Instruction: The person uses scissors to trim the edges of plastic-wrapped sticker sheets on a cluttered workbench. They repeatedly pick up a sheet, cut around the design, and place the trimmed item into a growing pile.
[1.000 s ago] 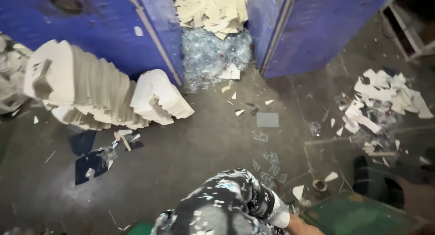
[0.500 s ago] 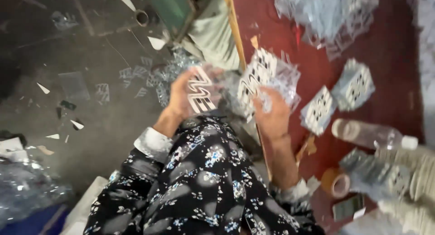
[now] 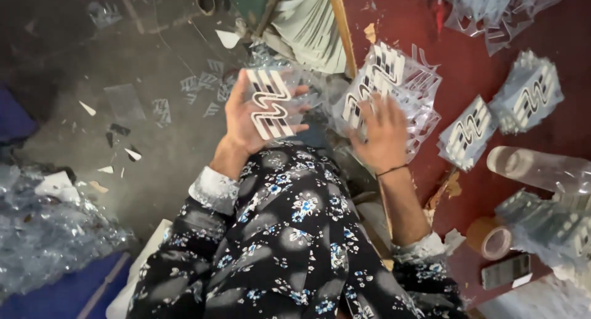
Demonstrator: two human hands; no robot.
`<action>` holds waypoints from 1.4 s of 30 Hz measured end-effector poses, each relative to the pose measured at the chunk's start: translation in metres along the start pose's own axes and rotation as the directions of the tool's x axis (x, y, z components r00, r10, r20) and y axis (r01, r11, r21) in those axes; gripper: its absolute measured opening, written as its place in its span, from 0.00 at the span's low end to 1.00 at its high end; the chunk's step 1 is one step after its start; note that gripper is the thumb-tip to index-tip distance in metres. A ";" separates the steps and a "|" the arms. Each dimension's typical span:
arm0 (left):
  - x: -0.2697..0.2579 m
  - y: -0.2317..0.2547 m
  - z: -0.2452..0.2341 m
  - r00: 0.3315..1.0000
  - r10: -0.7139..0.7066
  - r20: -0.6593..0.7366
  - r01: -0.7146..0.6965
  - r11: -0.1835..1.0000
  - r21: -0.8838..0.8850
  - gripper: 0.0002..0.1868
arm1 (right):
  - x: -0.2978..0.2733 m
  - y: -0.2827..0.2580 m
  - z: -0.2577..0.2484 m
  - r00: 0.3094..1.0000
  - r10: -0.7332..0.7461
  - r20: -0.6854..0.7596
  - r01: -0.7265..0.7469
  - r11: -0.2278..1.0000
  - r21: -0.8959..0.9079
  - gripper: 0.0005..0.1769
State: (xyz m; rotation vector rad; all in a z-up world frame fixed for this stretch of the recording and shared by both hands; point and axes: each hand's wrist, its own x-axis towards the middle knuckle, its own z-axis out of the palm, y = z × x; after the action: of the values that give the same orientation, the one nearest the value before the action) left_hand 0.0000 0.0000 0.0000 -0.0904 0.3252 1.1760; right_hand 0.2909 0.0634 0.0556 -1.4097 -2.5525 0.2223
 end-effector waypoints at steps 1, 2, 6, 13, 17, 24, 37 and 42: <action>-0.003 0.005 0.006 1.000 0.004 0.027 -0.004 1.000 0.010 0.53 | 0.000 -0.002 0.001 0.997 -0.076 -0.023 0.075 0.997 -0.022 0.23; -0.006 0.011 0.012 0.999 0.007 0.054 -0.008 1.000 0.020 0.52 | 0.000 -0.004 0.002 0.987 -0.152 -0.044 0.150 0.988 -0.046 0.23; -0.024 0.012 0.012 0.998 0.035 0.045 -0.042 0.984 0.170 0.52 | -0.037 0.051 0.019 0.981 0.187 -0.047 -0.163 0.936 0.312 0.13; 0.001 -0.013 -0.001 0.998 -0.066 0.003 0.062 0.956 0.286 0.44 | -0.032 0.017 0.000 0.852 0.320 -0.414 -0.168 0.917 0.363 0.07; 0.015 -0.016 0.001 0.986 -0.128 -0.105 0.159 0.913 0.377 0.44 | -0.067 0.057 0.036 0.748 0.576 -0.331 -0.254 0.708 0.658 0.08; 0.057 -0.056 -0.012 0.952 -0.307 0.008 0.293 0.914 0.279 0.43 | -0.009 -0.085 -0.040 0.964 -0.086 -0.251 0.250 0.613 0.749 0.11; 0.036 -0.025 0.011 0.948 -0.211 -0.238 0.236 0.968 0.083 0.47 | 0.012 0.040 0.004 0.967 0.131 -0.217 -0.101 0.984 0.144 0.13; 0.051 -0.028 0.007 0.961 -0.156 -0.228 0.129 0.983 -0.127 0.45 | 0.003 -0.056 -0.019 0.900 -0.066 -0.430 0.219 0.923 0.316 0.12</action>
State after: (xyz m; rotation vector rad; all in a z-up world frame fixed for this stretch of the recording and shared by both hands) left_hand 0.0445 0.0367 -0.0112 -0.3485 0.4565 1.0404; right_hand 0.2492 0.0367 0.0877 -0.9976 -2.1211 0.3086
